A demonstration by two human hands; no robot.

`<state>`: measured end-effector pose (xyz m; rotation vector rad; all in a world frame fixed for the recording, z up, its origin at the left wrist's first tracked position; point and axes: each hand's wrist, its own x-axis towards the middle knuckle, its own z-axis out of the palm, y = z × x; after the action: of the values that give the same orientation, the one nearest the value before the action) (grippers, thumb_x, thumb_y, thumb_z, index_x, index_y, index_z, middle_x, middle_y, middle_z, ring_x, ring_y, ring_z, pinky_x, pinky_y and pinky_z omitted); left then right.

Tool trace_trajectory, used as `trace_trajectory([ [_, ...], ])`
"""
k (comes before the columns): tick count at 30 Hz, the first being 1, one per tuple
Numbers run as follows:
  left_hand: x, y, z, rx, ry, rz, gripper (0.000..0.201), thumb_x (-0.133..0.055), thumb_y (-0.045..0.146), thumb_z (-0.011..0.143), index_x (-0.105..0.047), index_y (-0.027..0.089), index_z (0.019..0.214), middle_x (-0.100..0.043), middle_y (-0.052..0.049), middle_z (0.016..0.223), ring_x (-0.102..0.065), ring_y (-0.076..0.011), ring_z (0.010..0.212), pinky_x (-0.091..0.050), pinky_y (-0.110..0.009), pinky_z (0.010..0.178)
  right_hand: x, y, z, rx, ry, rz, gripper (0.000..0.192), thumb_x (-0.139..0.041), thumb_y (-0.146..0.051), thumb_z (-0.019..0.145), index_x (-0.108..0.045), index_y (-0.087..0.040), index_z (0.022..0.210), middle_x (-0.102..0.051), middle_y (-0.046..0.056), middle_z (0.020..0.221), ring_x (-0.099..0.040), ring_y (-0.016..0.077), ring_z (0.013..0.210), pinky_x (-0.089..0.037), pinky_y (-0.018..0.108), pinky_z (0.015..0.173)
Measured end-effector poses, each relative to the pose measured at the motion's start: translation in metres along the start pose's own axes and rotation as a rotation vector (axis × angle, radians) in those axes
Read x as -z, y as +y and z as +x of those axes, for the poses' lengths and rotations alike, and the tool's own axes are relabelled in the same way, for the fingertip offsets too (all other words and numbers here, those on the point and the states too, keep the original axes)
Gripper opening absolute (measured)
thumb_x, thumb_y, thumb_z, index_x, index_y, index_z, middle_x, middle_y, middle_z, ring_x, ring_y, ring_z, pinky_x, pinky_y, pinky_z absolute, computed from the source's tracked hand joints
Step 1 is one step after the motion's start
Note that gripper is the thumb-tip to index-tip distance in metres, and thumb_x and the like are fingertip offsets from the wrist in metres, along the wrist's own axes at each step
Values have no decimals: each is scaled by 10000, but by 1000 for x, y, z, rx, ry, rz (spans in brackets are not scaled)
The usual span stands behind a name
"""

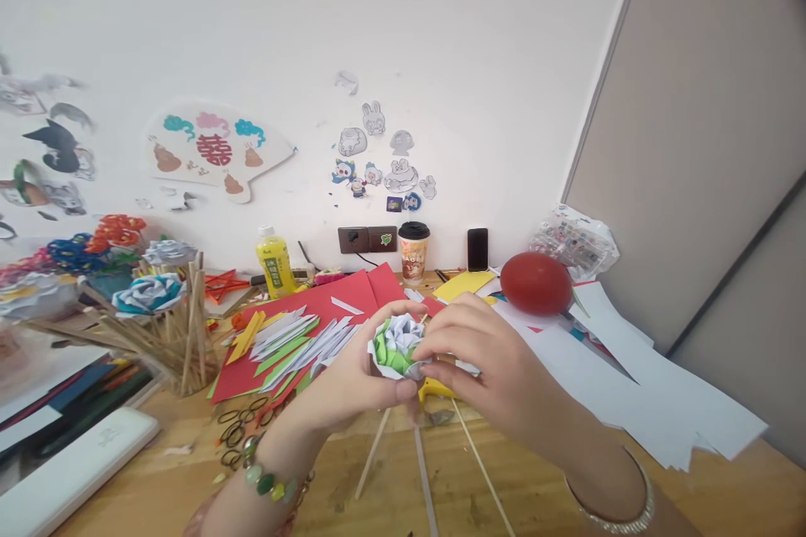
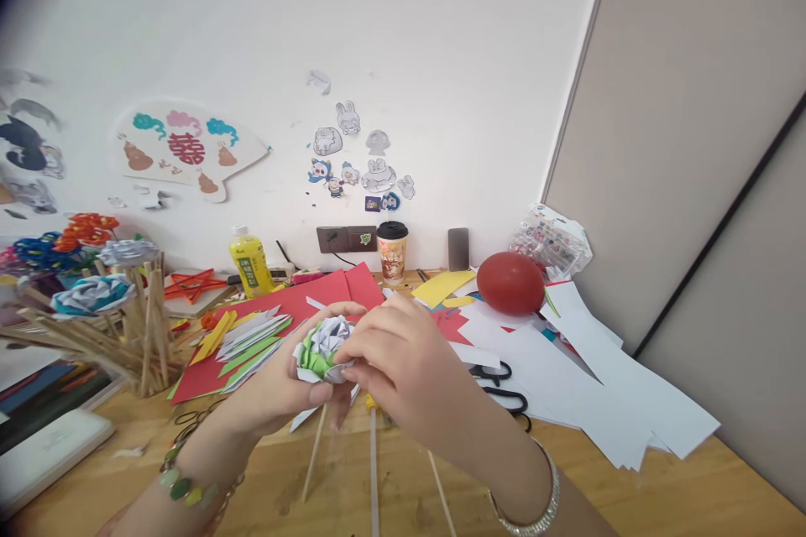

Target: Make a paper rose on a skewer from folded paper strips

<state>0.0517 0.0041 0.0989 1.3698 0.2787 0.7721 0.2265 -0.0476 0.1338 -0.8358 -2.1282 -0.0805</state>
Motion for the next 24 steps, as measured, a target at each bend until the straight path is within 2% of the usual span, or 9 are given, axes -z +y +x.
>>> trace_trajectory([
  [5,-5,-8,1,-22,35,-98,654,-790,297,623,-418,263,1160,-526,60,655,-430,-32,422,-350,-150,403,0,-5,-1,92,55,-132,209,-432,-191,919,-604,-186,800,-624,29,778,-496,161,748,-410,303,691],
  [8,-7,-8,2,-25,65,-139,641,-794,283,617,-427,264,1142,-491,71,637,-355,-16,430,-294,-136,406,-3,-6,-1,121,83,-190,231,-408,-148,915,-594,-177,781,-615,33,767,-478,158,725,-396,308,699],
  [17,-5,-9,2,-93,97,-53,632,-805,253,584,-474,266,1122,-528,43,770,-430,-46,542,-356,-166,502,-5,-5,1,149,79,-191,213,-422,-205,922,-592,-174,796,-612,31,766,-465,160,721,-386,304,673],
  [24,-5,-10,1,-69,120,5,660,-758,148,586,-446,271,1155,-529,27,826,-494,-95,664,-399,-187,568,-8,-8,-1,196,132,-307,235,-422,-111,886,-573,-173,718,-597,32,723,-466,157,695,-382,310,667],
])
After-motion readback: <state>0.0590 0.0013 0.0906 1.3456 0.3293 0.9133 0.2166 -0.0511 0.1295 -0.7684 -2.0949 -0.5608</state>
